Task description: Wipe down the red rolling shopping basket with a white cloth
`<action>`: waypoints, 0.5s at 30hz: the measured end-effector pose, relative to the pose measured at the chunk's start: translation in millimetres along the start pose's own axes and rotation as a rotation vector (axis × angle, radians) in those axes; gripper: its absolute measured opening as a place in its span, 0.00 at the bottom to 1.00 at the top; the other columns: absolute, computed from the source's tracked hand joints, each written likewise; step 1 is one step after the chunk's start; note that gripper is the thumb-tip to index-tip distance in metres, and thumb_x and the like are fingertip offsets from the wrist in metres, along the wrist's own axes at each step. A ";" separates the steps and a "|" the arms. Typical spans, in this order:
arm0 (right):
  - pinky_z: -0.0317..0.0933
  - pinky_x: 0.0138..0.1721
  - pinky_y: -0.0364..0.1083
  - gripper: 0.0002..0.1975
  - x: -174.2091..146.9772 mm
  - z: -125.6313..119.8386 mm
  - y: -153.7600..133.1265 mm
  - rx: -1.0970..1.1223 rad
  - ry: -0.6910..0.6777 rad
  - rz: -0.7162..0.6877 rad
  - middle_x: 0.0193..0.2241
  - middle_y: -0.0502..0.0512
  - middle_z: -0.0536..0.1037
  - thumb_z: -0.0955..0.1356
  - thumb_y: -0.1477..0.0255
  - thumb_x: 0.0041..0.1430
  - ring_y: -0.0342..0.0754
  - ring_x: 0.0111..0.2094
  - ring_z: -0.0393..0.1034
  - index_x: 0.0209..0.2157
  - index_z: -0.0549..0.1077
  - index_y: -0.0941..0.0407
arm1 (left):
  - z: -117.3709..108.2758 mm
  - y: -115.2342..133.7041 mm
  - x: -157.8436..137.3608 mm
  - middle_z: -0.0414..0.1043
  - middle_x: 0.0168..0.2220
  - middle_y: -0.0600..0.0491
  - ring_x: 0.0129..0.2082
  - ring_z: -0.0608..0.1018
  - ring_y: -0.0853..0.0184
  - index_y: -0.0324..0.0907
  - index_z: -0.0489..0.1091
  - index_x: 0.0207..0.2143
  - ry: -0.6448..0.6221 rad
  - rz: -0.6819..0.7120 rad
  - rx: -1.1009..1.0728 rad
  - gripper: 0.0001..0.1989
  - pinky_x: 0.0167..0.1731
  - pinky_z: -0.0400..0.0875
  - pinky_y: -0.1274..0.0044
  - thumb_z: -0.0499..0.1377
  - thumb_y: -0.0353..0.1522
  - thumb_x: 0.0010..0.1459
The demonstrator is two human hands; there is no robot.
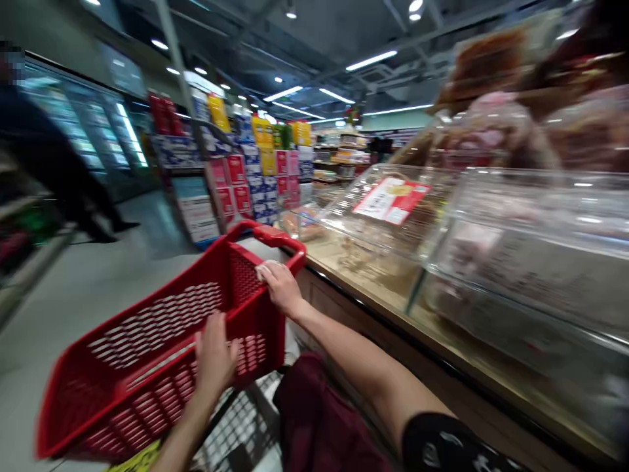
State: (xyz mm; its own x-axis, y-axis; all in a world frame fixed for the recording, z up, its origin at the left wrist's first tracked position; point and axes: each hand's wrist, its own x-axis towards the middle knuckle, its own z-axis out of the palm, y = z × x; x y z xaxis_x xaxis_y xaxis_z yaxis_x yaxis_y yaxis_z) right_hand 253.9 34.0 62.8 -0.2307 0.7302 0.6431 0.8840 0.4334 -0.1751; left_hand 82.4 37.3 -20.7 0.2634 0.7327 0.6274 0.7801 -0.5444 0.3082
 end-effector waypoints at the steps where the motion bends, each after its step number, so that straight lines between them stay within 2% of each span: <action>1: 0.49 0.56 0.53 0.19 -3.4 12.6 -3.0 0.034 0.012 -0.018 0.50 0.61 0.68 0.57 0.81 0.58 0.48 0.54 0.57 0.51 0.64 0.59 | -0.1 1.8 -0.4 0.57 0.57 0.39 0.58 0.58 0.56 0.36 0.47 0.58 0.024 -0.007 0.011 0.28 0.55 0.52 0.57 0.46 0.31 0.54; 4: 0.47 0.56 0.55 0.21 -18.4 47.3 -15.3 0.023 -0.022 -0.078 0.53 0.60 0.66 0.59 0.77 0.57 0.51 0.56 0.54 0.53 0.63 0.58 | 5.5 5.6 4.3 0.53 0.59 0.42 0.59 0.56 0.61 0.39 0.42 0.60 0.099 -0.011 -0.036 0.30 0.56 0.55 0.61 0.44 0.27 0.54; 6: 0.42 0.57 0.59 0.22 -28.3 53.2 -16.7 -0.011 -0.054 -0.081 0.53 0.59 0.66 0.59 0.75 0.57 0.52 0.57 0.54 0.54 0.62 0.56 | 10.4 12.2 9.5 0.53 0.60 0.44 0.60 0.55 0.64 0.41 0.42 0.60 0.068 0.033 -0.086 0.29 0.56 0.55 0.63 0.43 0.26 0.55; 9: 0.35 0.57 0.63 0.22 -34.3 38.1 -1.2 -0.054 -0.061 -0.073 0.52 0.59 0.67 0.58 0.75 0.56 0.54 0.56 0.55 0.53 0.64 0.55 | 19.8 32.3 20.5 0.54 0.59 0.45 0.60 0.55 0.63 0.40 0.49 0.59 -0.013 0.031 -0.081 0.25 0.56 0.54 0.61 0.43 0.29 0.57; 12: 0.38 0.56 0.61 0.22 -28.8 21.2 20.6 -0.066 0.065 0.006 0.50 0.59 0.70 0.57 0.78 0.53 0.52 0.53 0.59 0.50 0.66 0.56 | 29.9 49.5 33.7 0.61 0.55 0.43 0.57 0.61 0.61 0.38 0.57 0.54 -0.014 -0.023 -0.021 0.21 0.55 0.54 0.58 0.47 0.31 0.57; 14: 0.41 0.56 0.60 0.21 -23.8 19.1 29.4 -0.078 0.148 0.068 0.48 0.59 0.71 0.57 0.78 0.54 0.51 0.51 0.61 0.49 0.67 0.57 | 30.5 44.1 34.0 0.66 0.51 0.45 0.53 0.66 0.63 0.39 0.62 0.50 -0.003 -0.011 0.006 0.18 0.55 0.55 0.61 0.47 0.30 0.57; 15: 0.41 0.55 0.60 0.20 -22.3 20.6 31.5 -0.088 0.162 0.082 0.48 0.60 0.71 0.57 0.77 0.54 0.52 0.51 0.62 0.48 0.68 0.58 | 26.9 33.9 28.6 0.68 0.49 0.47 0.51 0.67 0.65 0.40 0.64 0.48 -0.002 0.005 0.021 0.17 0.55 0.56 0.63 0.46 0.29 0.58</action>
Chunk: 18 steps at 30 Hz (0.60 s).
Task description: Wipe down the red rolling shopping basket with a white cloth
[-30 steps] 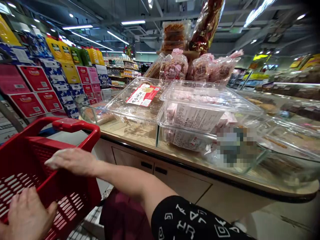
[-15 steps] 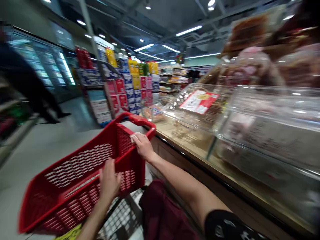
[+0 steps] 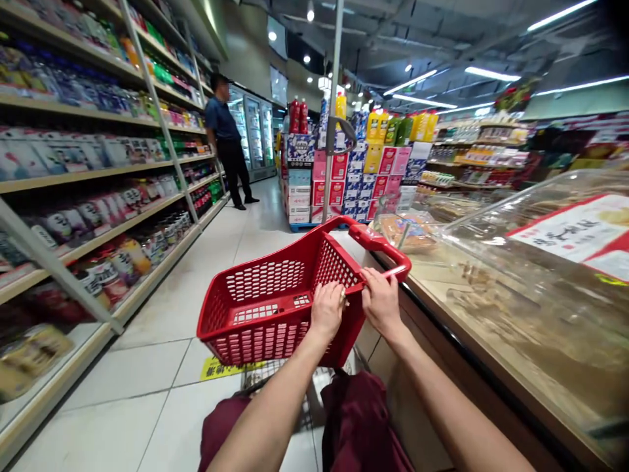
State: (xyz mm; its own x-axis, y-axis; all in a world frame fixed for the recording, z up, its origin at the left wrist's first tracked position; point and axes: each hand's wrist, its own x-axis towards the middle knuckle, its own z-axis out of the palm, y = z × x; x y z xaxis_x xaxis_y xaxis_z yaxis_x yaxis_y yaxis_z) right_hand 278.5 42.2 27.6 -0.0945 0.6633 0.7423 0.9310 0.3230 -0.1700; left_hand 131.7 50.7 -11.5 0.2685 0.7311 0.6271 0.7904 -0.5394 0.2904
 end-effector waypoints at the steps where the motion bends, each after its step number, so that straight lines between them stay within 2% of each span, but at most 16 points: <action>1: 0.40 0.55 0.61 0.19 0.0 2.7 0.5 -0.011 -0.001 -0.001 0.47 0.60 0.72 0.58 0.77 0.55 0.53 0.51 0.62 0.47 0.68 0.58 | -6.6 -15.1 -9.9 0.69 0.48 0.48 0.50 0.69 0.67 0.40 0.64 0.48 0.000 0.014 0.024 0.16 0.55 0.57 0.64 0.46 0.29 0.58; 3: 0.38 0.56 0.61 0.17 -4.0 8.8 -1.4 -0.028 -0.022 -0.028 0.46 0.59 0.73 0.59 0.76 0.55 0.54 0.51 0.62 0.44 0.70 0.57 | -28.5 -54.7 -40.5 0.69 0.48 0.48 0.51 0.68 0.67 0.40 0.64 0.48 0.003 0.020 0.105 0.16 0.55 0.55 0.64 0.45 0.29 0.59; 5: 0.36 0.56 0.62 0.15 -11.6 14.4 -7.4 -0.042 -0.020 -0.042 0.45 0.58 0.73 0.59 0.75 0.55 0.55 0.52 0.60 0.42 0.71 0.56 | -55.1 -94.2 -75.5 0.69 0.49 0.48 0.53 0.67 0.66 0.41 0.64 0.48 0.025 -0.032 0.223 0.17 0.57 0.51 0.62 0.45 0.28 0.59; 7: 0.34 0.57 0.62 0.15 -20.1 20.4 -19.1 -0.048 -0.027 -0.062 0.46 0.58 0.73 0.61 0.75 0.54 0.56 0.53 0.58 0.42 0.72 0.56 | -74.0 -118.1 -100.4 0.66 0.51 0.46 0.55 0.64 0.65 0.39 0.63 0.50 0.066 -0.106 0.328 0.18 0.57 0.49 0.62 0.44 0.27 0.59; 9: 0.34 0.57 0.61 0.16 -27.0 27.5 -36.1 -0.033 -0.061 -0.108 0.46 0.58 0.72 0.62 0.76 0.53 0.56 0.53 0.57 0.43 0.71 0.57 | -77.7 -120.9 -107.8 0.65 0.52 0.45 0.56 0.62 0.65 0.37 0.63 0.50 0.096 -0.126 0.367 0.18 0.57 0.50 0.64 0.44 0.27 0.59; 13: 0.37 0.58 0.57 0.16 -31.6 41.9 -65.3 0.044 -0.164 -0.217 0.43 0.56 0.74 0.61 0.78 0.53 0.53 0.50 0.61 0.43 0.72 0.57 | -67.9 -108.1 -98.5 0.64 0.53 0.47 0.58 0.60 0.68 0.39 0.61 0.51 0.042 0.026 0.326 0.19 0.57 0.53 0.68 0.44 0.27 0.59; 15: 0.37 0.58 0.57 0.16 -31.5 45.9 -69.0 0.065 -0.176 -0.233 0.42 0.55 0.75 0.60 0.78 0.54 0.52 0.49 0.62 0.43 0.71 0.57 | -74.6 -119.9 -105.4 0.65 0.53 0.47 0.57 0.60 0.67 0.41 0.61 0.52 0.070 0.034 0.321 0.19 0.56 0.54 0.66 0.44 0.27 0.59; 18: 0.35 0.58 0.56 0.16 -33.0 48.9 -69.3 0.074 -0.168 -0.244 0.43 0.55 0.74 0.60 0.78 0.54 0.51 0.49 0.61 0.44 0.71 0.57 | -93.1 -153.0 -130.3 0.65 0.52 0.45 0.57 0.61 0.64 0.41 0.60 0.53 0.241 -0.089 0.368 0.20 0.55 0.56 0.63 0.45 0.27 0.58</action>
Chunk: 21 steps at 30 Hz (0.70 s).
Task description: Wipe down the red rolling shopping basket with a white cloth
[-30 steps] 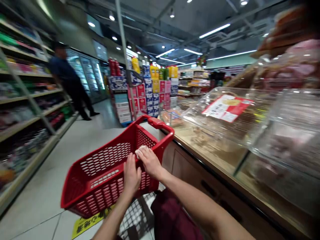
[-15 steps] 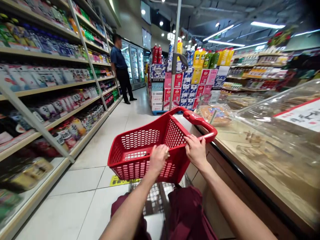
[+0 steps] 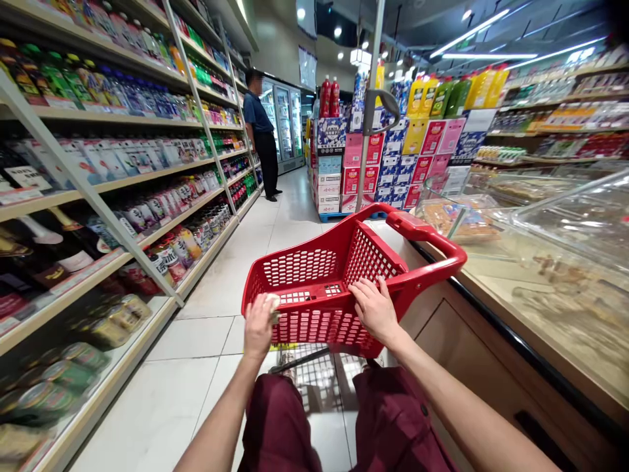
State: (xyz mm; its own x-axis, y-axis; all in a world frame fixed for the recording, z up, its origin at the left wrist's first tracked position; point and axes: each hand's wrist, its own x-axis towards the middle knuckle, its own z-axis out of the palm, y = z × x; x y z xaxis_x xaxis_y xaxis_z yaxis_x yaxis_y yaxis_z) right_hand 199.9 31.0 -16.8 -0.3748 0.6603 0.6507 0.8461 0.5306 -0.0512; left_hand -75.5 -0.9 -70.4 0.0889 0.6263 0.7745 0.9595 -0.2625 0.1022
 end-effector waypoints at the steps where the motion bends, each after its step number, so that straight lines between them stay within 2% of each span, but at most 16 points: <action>1: 0.35 0.58 0.57 0.16 -0.6 1.3 -1.8 -0.005 0.004 0.011 0.43 0.56 0.74 0.61 0.78 0.54 0.51 0.48 0.61 0.45 0.70 0.57 | -1.2 -9.0 -5.2 0.64 0.53 0.44 0.58 0.60 0.63 0.41 0.59 0.54 0.032 -0.046 0.019 0.21 0.54 0.56 0.63 0.45 0.27 0.58; 4: 0.34 0.58 0.57 0.16 -0.8 7.2 -13.3 -0.019 -0.001 0.061 0.42 0.56 0.74 0.62 0.76 0.53 0.52 0.47 0.61 0.45 0.70 0.57 | 5.4 -6.9 -9.4 0.62 0.54 0.43 0.59 0.58 0.63 0.41 0.57 0.55 0.065 -0.063 0.014 0.22 0.55 0.55 0.63 0.45 0.26 0.57; 6: 0.35 0.57 0.57 0.17 0.2 11.2 -21.3 -0.016 -0.022 0.066 0.41 0.57 0.74 0.62 0.76 0.53 0.52 0.45 0.61 0.45 0.70 0.57 | 10.6 5.3 -5.7 0.62 0.55 0.45 0.59 0.57 0.63 0.41 0.58 0.54 0.021 0.018 -0.032 0.22 0.56 0.54 0.64 0.46 0.25 0.57; 8: 0.35 0.57 0.57 0.17 1.0 13.7 -25.3 -0.006 -0.042 0.048 0.41 0.56 0.73 0.62 0.76 0.52 0.51 0.44 0.61 0.45 0.70 0.57 | 8.7 6.7 -4.5 0.62 0.55 0.46 0.59 0.58 0.63 0.43 0.60 0.53 -0.033 0.067 -0.065 0.21 0.56 0.54 0.64 0.47 0.26 0.57; 10: 0.35 0.57 0.56 0.17 1.3 14.4 -25.9 0.006 -0.053 0.019 0.41 0.56 0.73 0.62 0.77 0.53 0.50 0.44 0.61 0.46 0.69 0.56 | -0.2 -6.3 -9.3 0.62 0.55 0.47 0.58 0.59 0.63 0.44 0.60 0.53 -0.020 -0.001 -0.054 0.21 0.56 0.55 0.64 0.47 0.26 0.56; 12: 0.35 0.57 0.56 0.18 1.2 14.5 -26.3 0.011 -0.052 0.010 0.42 0.56 0.73 0.62 0.76 0.53 0.51 0.45 0.60 0.46 0.69 0.56 | -8.9 -20.7 -16.1 0.61 0.56 0.46 0.58 0.60 0.63 0.43 0.58 0.55 0.061 -0.140 -0.017 0.23 0.55 0.57 0.64 0.46 0.25 0.56; 14: 0.35 0.57 0.57 0.17 1.2 14.9 -28.5 -0.002 -0.048 0.041 0.41 0.56 0.73 0.62 0.76 0.53 0.52 0.45 0.60 0.46 0.69 0.57 | -9.6 -21.2 -18.2 0.59 0.57 0.45 0.59 0.58 0.62 0.42 0.56 0.56 0.109 -0.186 -0.012 0.24 0.55 0.56 0.64 0.45 0.24 0.56; 18: 0.33 0.57 0.59 0.18 1.1 15.9 -32.7 -0.022 -0.063 0.072 0.40 0.57 0.73 0.62 0.76 0.52 0.52 0.44 0.60 0.46 0.69 0.56 | 7.2 12.1 -6.8 0.59 0.56 0.46 0.59 0.58 0.64 0.42 0.58 0.55 -0.007 0.055 -0.117 0.23 0.56 0.55 0.65 0.45 0.23 0.56; 20: 0.33 0.57 0.58 0.19 0.3 15.6 -32.0 -0.009 -0.072 0.035 0.42 0.56 0.73 0.62 0.77 0.52 0.51 0.45 0.60 0.47 0.68 0.57 | 10.3 16.2 -4.5 0.60 0.56 0.46 0.59 0.58 0.64 0.41 0.58 0.54 -0.028 0.080 -0.117 0.23 0.56 0.55 0.65 0.45 0.23 0.56; 21: 0.33 0.57 0.57 0.19 0.0 15.3 -31.4 -0.001 -0.073 0.015 0.43 0.56 0.73 0.62 0.77 0.53 0.51 0.46 0.59 0.48 0.68 0.57 | 9.2 11.9 -5.9 0.60 0.56 0.45 0.59 0.58 0.64 0.42 0.58 0.54 -0.008 0.043 -0.101 0.23 0.56 0.56 0.65 0.45 0.23 0.56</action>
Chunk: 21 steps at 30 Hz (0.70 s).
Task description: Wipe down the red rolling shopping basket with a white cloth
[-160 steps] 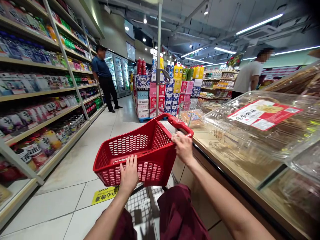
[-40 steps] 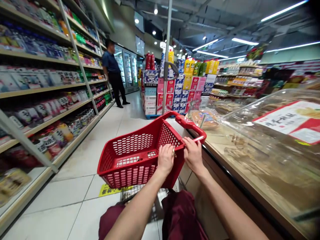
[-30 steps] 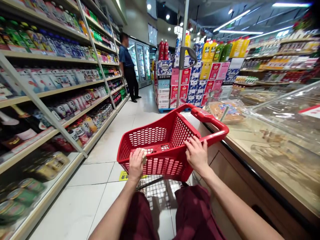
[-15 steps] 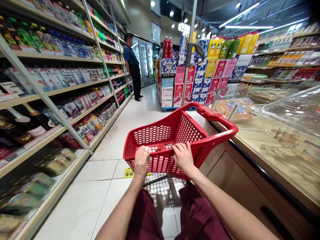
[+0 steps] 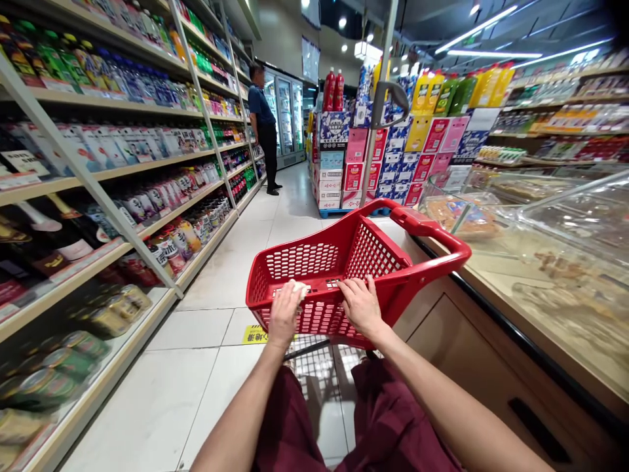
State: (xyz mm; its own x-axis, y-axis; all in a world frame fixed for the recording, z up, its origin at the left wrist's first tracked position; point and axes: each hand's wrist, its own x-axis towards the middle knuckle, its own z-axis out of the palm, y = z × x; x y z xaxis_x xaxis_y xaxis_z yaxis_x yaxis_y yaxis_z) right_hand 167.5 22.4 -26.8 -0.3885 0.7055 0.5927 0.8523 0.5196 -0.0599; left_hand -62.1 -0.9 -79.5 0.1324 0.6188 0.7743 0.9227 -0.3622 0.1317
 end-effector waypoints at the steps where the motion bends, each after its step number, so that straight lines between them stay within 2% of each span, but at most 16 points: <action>1: 0.33 0.58 0.57 0.19 -0.2 -0.4 0.3 0.005 0.002 -0.012 0.44 0.57 0.72 0.61 0.77 0.53 0.51 0.47 0.59 0.48 0.68 0.57 | -2.8 -6.4 -2.8 0.61 0.56 0.45 0.59 0.58 0.64 0.42 0.58 0.54 0.041 -0.063 0.024 0.24 0.56 0.55 0.64 0.45 0.23 0.56; 3: 0.33 0.58 0.57 0.19 0.0 -1.2 -0.6 0.005 0.007 -0.001 0.45 0.57 0.72 0.61 0.77 0.53 0.51 0.47 0.58 0.48 0.68 0.58 | -8.1 -18.0 -8.1 0.60 0.56 0.45 0.59 0.57 0.63 0.42 0.56 0.55 0.139 -0.201 0.069 0.25 0.56 0.55 0.63 0.45 0.23 0.55; 5: 0.32 0.58 0.58 0.18 1.3 -1.9 -3.1 -0.006 0.007 0.041 0.44 0.57 0.72 0.61 0.76 0.54 0.52 0.47 0.59 0.47 0.68 0.58 | -7.3 -17.4 -8.0 0.58 0.57 0.46 0.60 0.56 0.63 0.43 0.55 0.56 0.162 -0.230 0.070 0.25 0.57 0.54 0.62 0.44 0.23 0.55; 9: 0.34 0.57 0.58 0.19 2.6 -2.4 -4.7 -0.013 -0.011 0.046 0.43 0.58 0.72 0.61 0.75 0.53 0.52 0.46 0.59 0.48 0.68 0.58 | 4.0 7.3 4.2 0.58 0.58 0.47 0.59 0.57 0.64 0.43 0.56 0.56 -0.009 0.009 -0.037 0.25 0.57 0.55 0.64 0.44 0.22 0.55; 11: 0.33 0.58 0.57 0.20 1.7 -1.9 -2.9 0.000 -0.010 0.021 0.44 0.57 0.72 0.61 0.76 0.53 0.52 0.47 0.58 0.49 0.67 0.58 | 1.3 5.5 4.1 0.59 0.57 0.48 0.59 0.58 0.64 0.44 0.58 0.55 -0.024 0.031 -0.051 0.25 0.56 0.56 0.64 0.45 0.22 0.54; 15: 0.32 0.58 0.56 0.19 0.9 0.7 -2.9 0.025 0.013 0.033 0.45 0.57 0.72 0.61 0.77 0.53 0.52 0.48 0.58 0.48 0.68 0.59 | -13.3 -20.9 -7.9 0.59 0.57 0.46 0.59 0.56 0.64 0.43 0.57 0.55 0.193 -0.220 0.036 0.26 0.56 0.56 0.63 0.44 0.21 0.54; 16: 0.31 0.58 0.56 0.19 1.3 1.1 -3.9 0.026 0.018 0.049 0.45 0.57 0.72 0.60 0.77 0.53 0.52 0.47 0.58 0.48 0.68 0.59 | -13.3 -22.0 -8.6 0.58 0.57 0.46 0.60 0.56 0.64 0.43 0.56 0.56 0.207 -0.233 0.043 0.26 0.56 0.55 0.62 0.44 0.21 0.54; 17: 0.31 0.58 0.56 0.19 1.8 1.3 -4.8 0.024 0.021 0.064 0.44 0.57 0.72 0.61 0.76 0.53 0.52 0.47 0.58 0.48 0.68 0.59 | -10.9 -18.9 -7.3 0.58 0.57 0.45 0.60 0.55 0.64 0.42 0.56 0.56 0.194 -0.214 0.039 0.26 0.56 0.54 0.62 0.44 0.21 0.54; 21: 0.33 0.58 0.55 0.20 3.0 -1.7 -1.8 0.014 0.010 0.049 0.45 0.57 0.72 0.61 0.77 0.53 0.51 0.47 0.59 0.48 0.68 0.60 | 5.9 9.8 6.2 0.58 0.57 0.46 0.59 0.56 0.64 0.43 0.57 0.55 -0.001 0.029 -0.061 0.24 0.57 0.54 0.63 0.44 0.22 0.55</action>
State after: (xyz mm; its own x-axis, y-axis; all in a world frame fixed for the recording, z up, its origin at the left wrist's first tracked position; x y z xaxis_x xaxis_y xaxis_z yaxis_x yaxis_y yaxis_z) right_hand 165.4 22.8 -23.5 -0.3424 0.7254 0.5971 0.8654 0.4909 -0.1001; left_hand -50.1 3.4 -77.1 0.1589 0.6086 0.7774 0.8948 -0.4216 0.1471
